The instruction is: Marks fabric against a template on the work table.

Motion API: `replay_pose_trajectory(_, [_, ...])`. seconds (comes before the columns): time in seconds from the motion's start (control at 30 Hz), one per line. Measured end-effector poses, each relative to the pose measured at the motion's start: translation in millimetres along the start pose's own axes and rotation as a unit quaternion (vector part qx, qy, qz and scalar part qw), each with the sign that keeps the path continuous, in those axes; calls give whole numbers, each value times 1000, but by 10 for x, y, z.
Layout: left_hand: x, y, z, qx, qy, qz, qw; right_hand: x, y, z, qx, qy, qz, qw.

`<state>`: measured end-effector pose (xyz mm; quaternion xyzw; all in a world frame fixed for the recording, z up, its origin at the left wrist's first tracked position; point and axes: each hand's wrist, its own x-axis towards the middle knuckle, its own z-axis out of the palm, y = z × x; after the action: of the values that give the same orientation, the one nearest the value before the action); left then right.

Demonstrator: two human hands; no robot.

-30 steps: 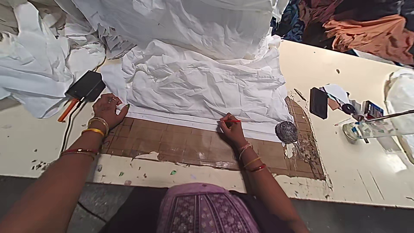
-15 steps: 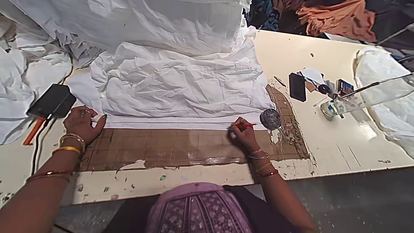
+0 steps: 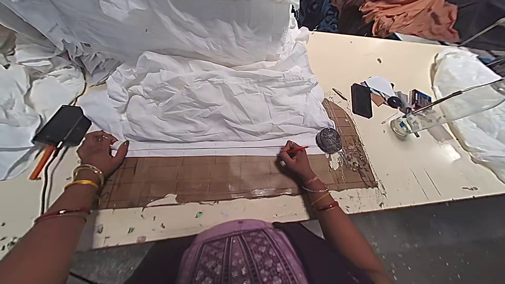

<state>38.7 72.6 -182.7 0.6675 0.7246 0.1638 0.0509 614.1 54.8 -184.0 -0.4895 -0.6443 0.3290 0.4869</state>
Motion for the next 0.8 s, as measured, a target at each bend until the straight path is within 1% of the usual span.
replay_pose_trajectory(0.07, [4, -9, 10, -2, 5, 0, 1000, 18, -26, -4, 27, 32, 9, 999])
replay_pose_trajectory(0.13, [7, -13, 10, -3, -4, -7, 1000, 94, -53, -1, 10, 59, 12, 998])
replay_pose_trajectory(0.23, [-9, 27, -10, -3, -11, -10, 1000, 264, 4, 1, -44, 34, 10, 998])
replay_pose_trajectory(0.33, [0, 28, -10, -4, 8, 3, 1000, 309, 56, 9, -61, 4, 6, 998])
replay_pose_trajectory(0.53, [-2, -13, 12, -9, -3, -7, 1000, 325, 61, 43, -96, 7, -1, 995])
replay_pose_trajectory(0.6, [-14, -3, 8, -11, -9, -12, 1000, 323, 49, 28, -56, -2, 22, 998])
replay_pose_trajectory(0.63, [-17, -6, 7, -11, -10, -12, 1000, 321, 23, 5, -11, -4, 44, 999])
replay_pose_trajectory(0.67, [-15, -11, 10, -11, -7, -11, 1000, 304, -13, -32, 54, 12, 70, 996])
replay_pose_trajectory(0.73, [-11, -20, 18, -11, 2, -2, 1000, 230, -77, -160, 181, 105, 104, 972])
replay_pose_trajectory(0.77, [-15, -25, 21, -15, 4, -2, 1000, 187, -104, -259, 207, 152, 105, 961])
replay_pose_trajectory(0.8, [-16, -34, 33, -17, 5, -1, 1000, 134, -121, -384, 206, 180, 110, 956])
